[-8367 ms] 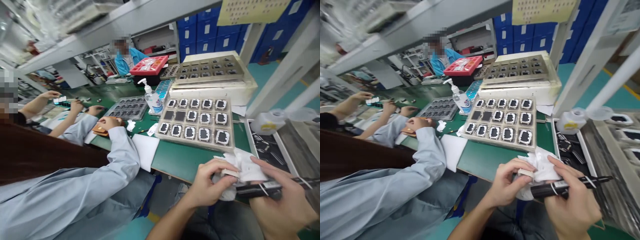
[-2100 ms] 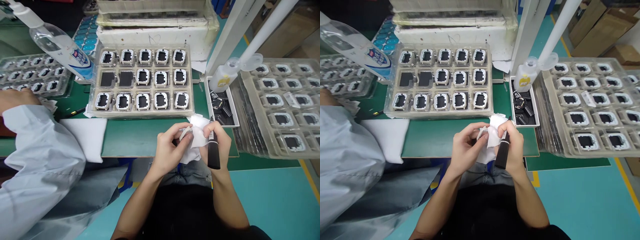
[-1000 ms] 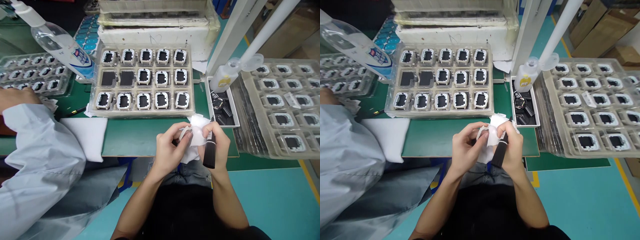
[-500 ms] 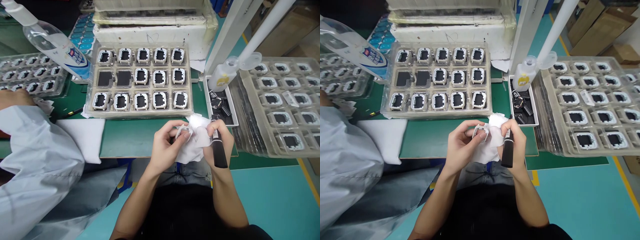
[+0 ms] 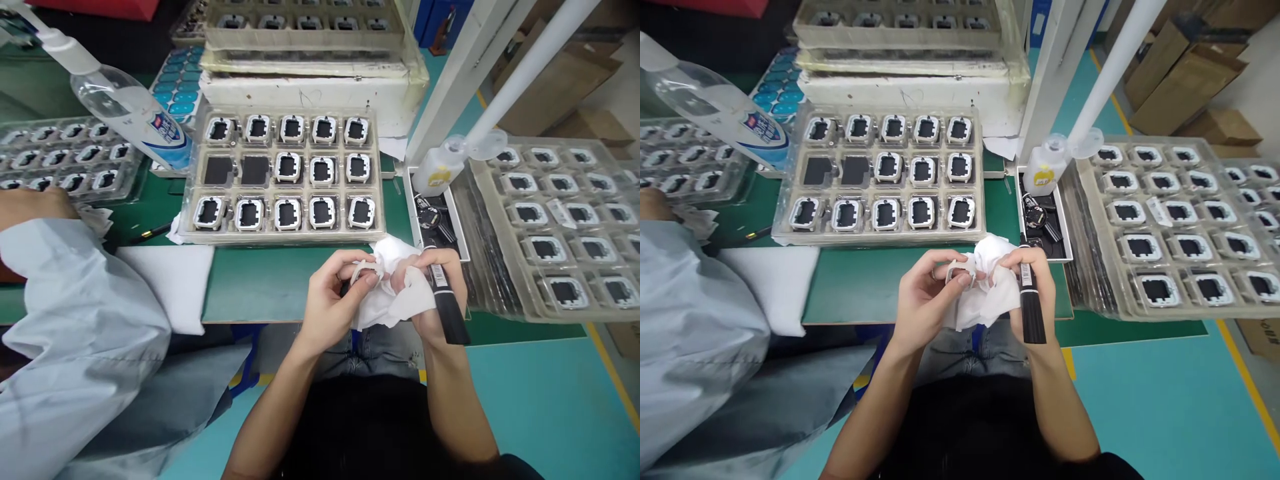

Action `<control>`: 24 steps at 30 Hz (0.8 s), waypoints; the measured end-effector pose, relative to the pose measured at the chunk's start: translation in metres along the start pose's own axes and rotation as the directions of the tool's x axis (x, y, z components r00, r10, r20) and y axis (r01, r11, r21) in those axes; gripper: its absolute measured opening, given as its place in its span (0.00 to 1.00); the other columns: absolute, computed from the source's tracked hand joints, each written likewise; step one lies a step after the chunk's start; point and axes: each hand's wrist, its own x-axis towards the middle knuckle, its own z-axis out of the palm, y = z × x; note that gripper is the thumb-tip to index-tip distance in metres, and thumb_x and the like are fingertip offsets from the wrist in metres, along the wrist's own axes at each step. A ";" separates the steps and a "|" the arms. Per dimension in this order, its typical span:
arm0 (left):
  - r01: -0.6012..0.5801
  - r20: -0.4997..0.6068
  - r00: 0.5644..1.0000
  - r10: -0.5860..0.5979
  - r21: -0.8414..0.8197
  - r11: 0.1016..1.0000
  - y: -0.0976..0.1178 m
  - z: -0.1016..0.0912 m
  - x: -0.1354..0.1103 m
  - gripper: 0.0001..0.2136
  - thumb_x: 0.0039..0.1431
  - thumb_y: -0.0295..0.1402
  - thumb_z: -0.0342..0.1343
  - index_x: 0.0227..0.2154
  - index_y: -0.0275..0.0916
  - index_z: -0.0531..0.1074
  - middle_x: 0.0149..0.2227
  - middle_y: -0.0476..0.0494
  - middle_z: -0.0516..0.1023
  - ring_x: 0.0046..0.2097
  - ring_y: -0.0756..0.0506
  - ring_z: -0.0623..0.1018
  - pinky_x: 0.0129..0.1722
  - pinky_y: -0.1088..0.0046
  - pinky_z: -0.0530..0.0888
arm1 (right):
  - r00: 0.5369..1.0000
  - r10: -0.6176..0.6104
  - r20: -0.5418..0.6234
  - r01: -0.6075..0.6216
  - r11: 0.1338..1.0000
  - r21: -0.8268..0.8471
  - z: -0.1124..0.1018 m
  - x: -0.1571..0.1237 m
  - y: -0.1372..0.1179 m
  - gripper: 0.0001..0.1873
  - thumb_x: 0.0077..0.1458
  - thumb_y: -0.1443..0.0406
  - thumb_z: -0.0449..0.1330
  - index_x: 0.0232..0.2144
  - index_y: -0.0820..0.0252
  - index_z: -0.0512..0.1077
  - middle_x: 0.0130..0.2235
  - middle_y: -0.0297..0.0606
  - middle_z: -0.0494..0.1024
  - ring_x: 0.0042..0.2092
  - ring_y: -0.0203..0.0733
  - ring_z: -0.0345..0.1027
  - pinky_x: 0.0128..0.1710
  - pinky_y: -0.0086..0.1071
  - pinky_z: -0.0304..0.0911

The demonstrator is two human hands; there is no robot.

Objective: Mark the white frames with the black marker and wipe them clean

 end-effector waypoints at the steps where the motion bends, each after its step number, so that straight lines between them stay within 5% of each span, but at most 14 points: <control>1: -0.002 -0.006 1.000 0.002 0.002 1.000 0.000 0.000 0.000 0.12 0.71 0.40 0.74 0.51 0.42 0.83 0.39 0.42 0.91 0.45 0.40 0.92 0.44 0.70 0.83 | 1.000 0.008 0.010 -0.008 0.999 0.048 0.001 0.000 -0.001 0.06 0.78 0.56 0.60 0.47 0.47 0.68 0.31 0.28 0.74 0.30 0.44 0.72 0.34 0.40 0.71; 9: -0.024 -0.028 0.999 0.024 0.018 1.000 0.000 0.000 -0.001 0.12 0.71 0.40 0.75 0.51 0.42 0.84 0.37 0.44 0.89 0.42 0.43 0.89 0.43 0.71 0.80 | 0.997 -0.008 0.075 -0.003 0.989 0.150 0.001 -0.003 -0.006 0.13 0.77 0.51 0.63 0.49 0.45 0.63 0.38 0.35 0.83 0.35 0.48 0.76 0.37 0.45 0.76; 18: -0.025 -0.090 0.996 0.021 -0.044 0.999 0.001 0.002 0.000 0.12 0.70 0.39 0.75 0.50 0.42 0.82 0.35 0.44 0.89 0.41 0.44 0.88 0.44 0.70 0.82 | 0.993 -0.113 -0.032 0.113 0.994 -0.001 0.007 0.001 -0.012 0.15 0.67 0.71 0.70 0.47 0.49 0.71 0.45 0.35 0.87 0.44 0.46 0.83 0.47 0.42 0.78; 24: -0.017 -0.091 0.996 0.009 -0.089 0.996 0.004 0.006 -0.002 0.14 0.70 0.41 0.75 0.47 0.42 0.78 0.37 0.44 0.89 0.36 0.46 0.86 0.41 0.70 0.84 | 0.971 -0.200 -0.135 0.162 0.955 -0.248 0.012 -0.004 -0.003 0.16 0.64 0.71 0.73 0.45 0.49 0.71 0.47 0.35 0.87 0.48 0.48 0.82 0.52 0.45 0.76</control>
